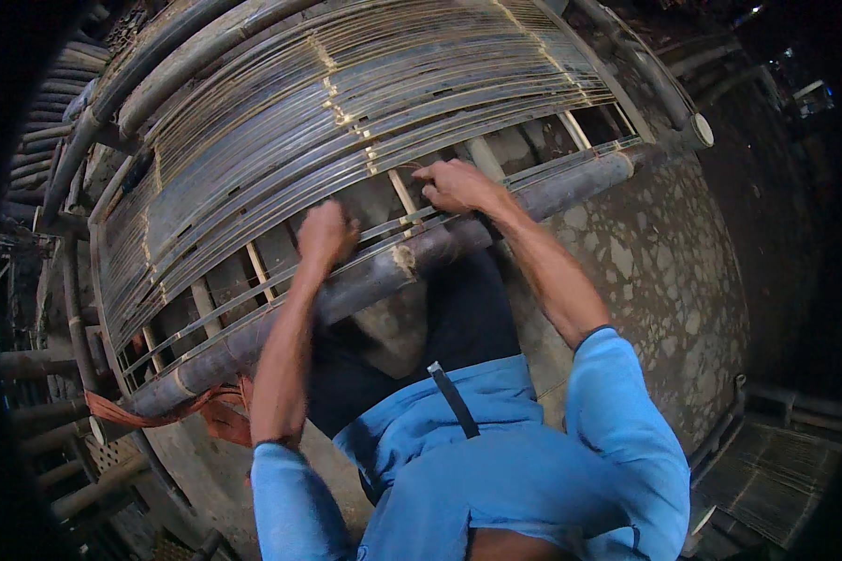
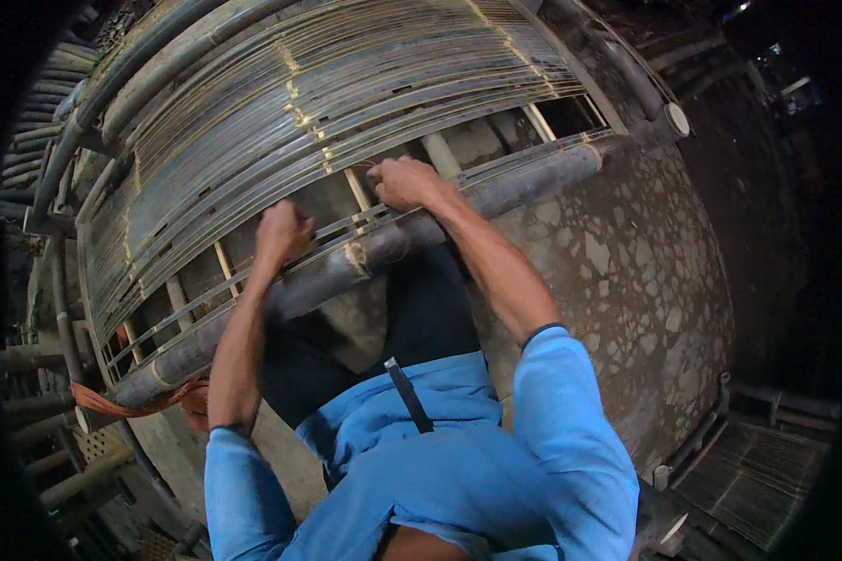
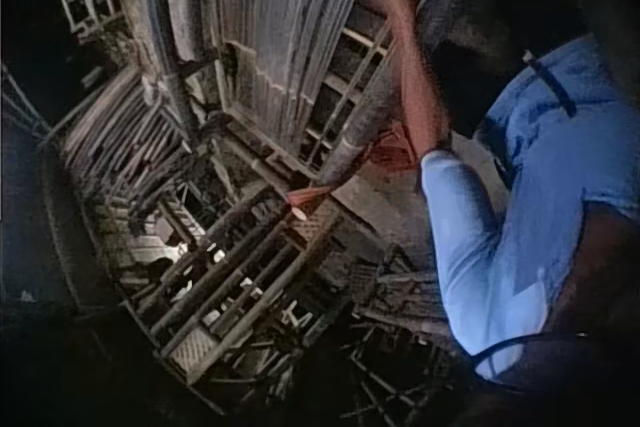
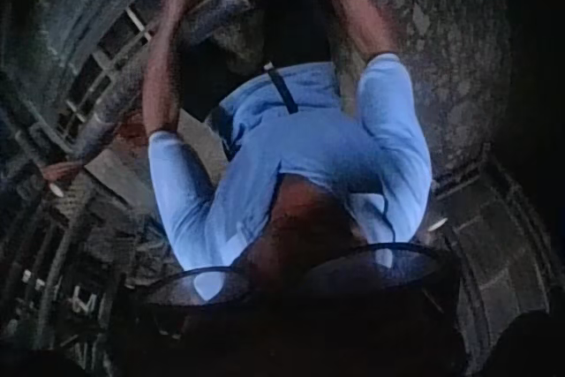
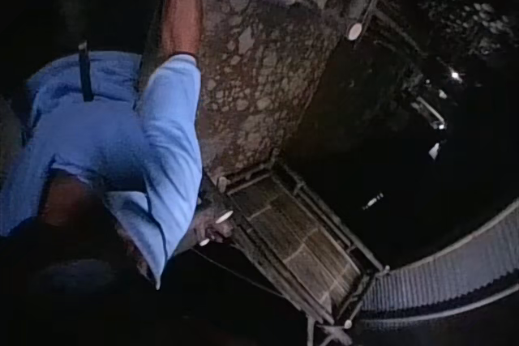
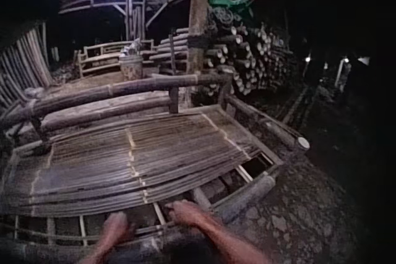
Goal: The person weaves thin bamboo slats together on a large circular frame, pulling a cord through the structure and tightening the slats into place.
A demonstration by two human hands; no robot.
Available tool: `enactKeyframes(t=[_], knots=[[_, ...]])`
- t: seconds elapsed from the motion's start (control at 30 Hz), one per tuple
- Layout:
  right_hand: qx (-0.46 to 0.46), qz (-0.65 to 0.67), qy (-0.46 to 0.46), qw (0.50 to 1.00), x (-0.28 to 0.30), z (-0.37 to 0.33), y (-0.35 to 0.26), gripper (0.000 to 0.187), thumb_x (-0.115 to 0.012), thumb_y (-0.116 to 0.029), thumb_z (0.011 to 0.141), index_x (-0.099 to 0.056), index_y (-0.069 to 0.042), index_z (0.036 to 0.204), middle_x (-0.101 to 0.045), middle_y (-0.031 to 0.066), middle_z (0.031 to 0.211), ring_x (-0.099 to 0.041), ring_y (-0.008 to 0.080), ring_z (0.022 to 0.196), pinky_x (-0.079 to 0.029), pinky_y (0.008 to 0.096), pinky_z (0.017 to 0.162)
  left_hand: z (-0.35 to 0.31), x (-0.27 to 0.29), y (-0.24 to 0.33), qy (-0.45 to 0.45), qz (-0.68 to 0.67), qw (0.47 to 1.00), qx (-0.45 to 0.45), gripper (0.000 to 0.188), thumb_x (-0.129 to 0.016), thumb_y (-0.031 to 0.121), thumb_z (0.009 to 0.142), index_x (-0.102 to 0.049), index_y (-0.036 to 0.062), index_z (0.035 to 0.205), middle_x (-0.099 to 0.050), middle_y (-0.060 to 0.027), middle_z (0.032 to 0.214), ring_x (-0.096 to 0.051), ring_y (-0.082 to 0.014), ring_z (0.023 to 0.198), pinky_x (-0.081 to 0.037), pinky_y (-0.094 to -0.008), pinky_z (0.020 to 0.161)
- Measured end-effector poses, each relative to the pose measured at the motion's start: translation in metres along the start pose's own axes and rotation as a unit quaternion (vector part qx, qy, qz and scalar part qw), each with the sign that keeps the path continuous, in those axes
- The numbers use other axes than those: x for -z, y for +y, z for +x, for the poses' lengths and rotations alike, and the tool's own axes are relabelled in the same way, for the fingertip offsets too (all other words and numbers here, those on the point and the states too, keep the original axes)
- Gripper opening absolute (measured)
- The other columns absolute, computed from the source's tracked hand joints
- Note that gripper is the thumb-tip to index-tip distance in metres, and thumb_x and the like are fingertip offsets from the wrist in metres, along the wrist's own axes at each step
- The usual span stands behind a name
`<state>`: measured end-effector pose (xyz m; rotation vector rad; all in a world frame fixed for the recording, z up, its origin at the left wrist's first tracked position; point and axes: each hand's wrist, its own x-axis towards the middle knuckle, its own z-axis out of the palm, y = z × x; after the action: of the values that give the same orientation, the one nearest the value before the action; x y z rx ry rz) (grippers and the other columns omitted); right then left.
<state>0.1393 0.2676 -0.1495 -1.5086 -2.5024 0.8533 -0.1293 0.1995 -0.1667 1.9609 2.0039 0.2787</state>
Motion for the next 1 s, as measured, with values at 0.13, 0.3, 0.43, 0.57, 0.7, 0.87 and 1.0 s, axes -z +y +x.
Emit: enactKeyframes(t=[0.13,0.3,0.43,0.57,0.7,0.87,1.0], knots=[[-0.028,0.002,-0.009,1.0,-0.019,0.019,0.023,0.047,-0.058,-0.02,0.083,-0.07,-0.011,0.128,-0.071,0.0219,0.118,-0.067,0.0448,0.109,-0.053,0.0482,0.098,0.057,-0.042,0.061,-0.099,-0.075,0.992,-0.008,0.035,-0.073,0.026,0.083,-0.071,-0.0068,0.094,-0.07,-0.0333,0.093,-0.07,-0.0484,0.088,-0.057,-0.0519,0.075],[-0.091,0.037,-0.063,0.993,-0.006,0.01,0.002,0.026,-0.066,-0.023,0.089,-0.075,-0.006,0.107,-0.071,0.0236,0.112,-0.067,0.0394,0.11,-0.051,0.0447,0.092,0.044,-0.049,0.059,-0.109,-0.209,0.972,-0.012,0.032,-0.07,0.025,0.083,-0.069,-0.0068,0.082,-0.071,-0.0256,0.082,-0.067,-0.0442,0.074,-0.057,-0.0494,0.07],[0.039,0.05,0.055,0.997,0.01,-0.031,-0.012,0.017,-0.066,-0.019,0.091,-0.073,-0.006,0.1,-0.071,0.0197,0.101,-0.066,0.0383,0.107,-0.051,0.0445,0.093,0.01,-0.032,0.083,0.198,-0.174,0.933,-0.244,0.028,-0.078,0.027,0.081,-0.072,0.0019,0.092,-0.07,-0.0148,0.08,-0.065,-0.0386,0.069,-0.056,-0.0449,0.071],[0.209,0.076,0.238,0.946,0.054,-0.078,-0.05,0.012,-0.063,-0.014,0.095,-0.068,-0.003,0.096,-0.067,0.014,0.087,-0.065,0.0352,0.096,-0.051,0.0439,0.089,-0.03,0.053,0.114,-0.031,-0.376,0.912,-0.162,0.024,-0.082,0.022,0.078,-0.071,0.0026,0.086,-0.066,-0.0109,0.074,-0.061,-0.0311,0.065,-0.053,-0.0383,0.069],[0.18,0.392,0.081,0.899,0.105,-0.128,-0.08,0.019,-0.057,-0.013,0.102,-0.061,0.001,0.091,-0.057,0.0026,0.078,-0.058,0.0157,0.074,-0.051,0.0321,0.076,-0.077,0.109,0.068,-0.018,-0.265,0.941,-0.211,0.025,-0.081,0.02,0.078,-0.065,0.0021,0.071,-0.06,-0.0128,0.069,-0.057,-0.0275,0.062,-0.049,-0.0372,0.064],[0.133,0.427,0.127,0.885,0.13,-0.19,-0.048,0.019,-0.056,-0.015,0.105,-0.059,-0.003,0.09,-0.049,-0.0049,0.075,-0.039,0.0031,0.065,-0.034,0.0216,0.059,-0.148,0.187,-0.055,0.177,0.112,0.972,-0.109,0.027,-0.077,0.018,0.084,-0.061,0.0018,0.068,-0.059,-0.0161,0.07,-0.059,-0.0365,0.071,-0.047,-0.0443,0.066],[0.093,0.334,0.134,0.928,0.119,-0.201,-0.035,0.018,-0.056,-0.015,0.105,-0.06,-0.004,0.091,-0.048,-0.005,0.077,-0.039,0.0037,0.067,-0.032,0.0216,0.059,-0.249,0.255,-0.2,0.304,0.263,0.915,0.045,0.023,-0.07,0.024,0.093,-0.071,0.0021,0.087,-0.068,-0.0179,0.09,-0.065,-0.0385,0.096,-0.051,-0.0447,0.087]])
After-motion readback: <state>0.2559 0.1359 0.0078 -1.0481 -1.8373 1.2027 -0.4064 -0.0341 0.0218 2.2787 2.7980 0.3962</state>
